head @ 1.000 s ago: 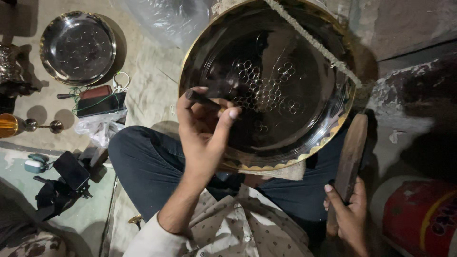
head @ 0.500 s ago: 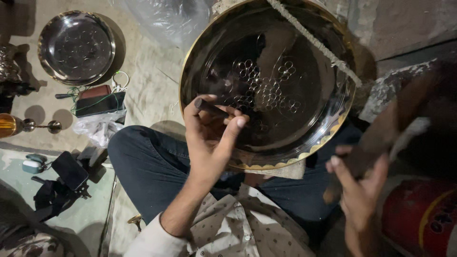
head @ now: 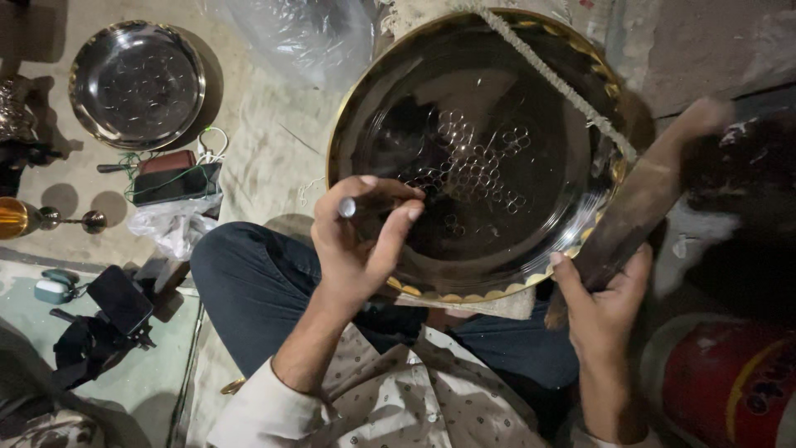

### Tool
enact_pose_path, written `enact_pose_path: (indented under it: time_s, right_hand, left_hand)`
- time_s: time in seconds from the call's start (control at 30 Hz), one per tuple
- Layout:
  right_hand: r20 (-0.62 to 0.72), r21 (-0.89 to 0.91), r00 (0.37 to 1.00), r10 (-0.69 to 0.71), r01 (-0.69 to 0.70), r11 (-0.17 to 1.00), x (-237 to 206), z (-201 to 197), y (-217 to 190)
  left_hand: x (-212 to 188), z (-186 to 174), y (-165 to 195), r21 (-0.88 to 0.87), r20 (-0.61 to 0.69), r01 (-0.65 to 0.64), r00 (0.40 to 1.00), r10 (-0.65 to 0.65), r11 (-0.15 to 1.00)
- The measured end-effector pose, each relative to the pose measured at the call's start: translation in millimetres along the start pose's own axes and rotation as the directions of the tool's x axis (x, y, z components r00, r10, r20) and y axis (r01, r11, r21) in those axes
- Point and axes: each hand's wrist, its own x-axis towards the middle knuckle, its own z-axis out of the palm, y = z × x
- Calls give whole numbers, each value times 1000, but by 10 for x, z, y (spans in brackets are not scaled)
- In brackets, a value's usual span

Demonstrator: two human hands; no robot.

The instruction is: The person sits cross-legged on the floor with a large brass plate resting on their lap and hammers a punch with a wooden mallet to emboss a pattern of circles and decorative motifs into the plate. They reposition the punch repeatedly across the surface, working the design outward section by section.

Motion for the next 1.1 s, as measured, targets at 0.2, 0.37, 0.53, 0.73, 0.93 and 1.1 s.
enact_pose_path:
  time_s: [0.2,0.37,0.53,0.73,0.93,1.1]
  right_hand:
    - [-50,89,992,117,-112,990,-147,-110,59]
    - [-127,107,975,184,-171,979,-206,-412,169]
    - [-85,78,934,347,-341,937,-150,-616,351]
    - [-73,-73,903,423,-427,901,-84,-545,378]
    - [-53,-65,930,364,-367,928,-99,-474,320]
    - [-52,-48,936,349,-352,935,-114,-477,317]
  left_hand:
    - [-104,48,179,-144,15,128,992,-127,981]
    - [-227,-233,319,-97,-9,134,991,-136,986]
    - [-255,-495,403,-36,-128,238,962,-241,971]
    - [-105,-597,439,-29,-128,401,907,-401,916]
    - [172,-575,552,40,-55,523,852,-520,852]
    - [208,-560,685,1,-34,476,879,-476,879]
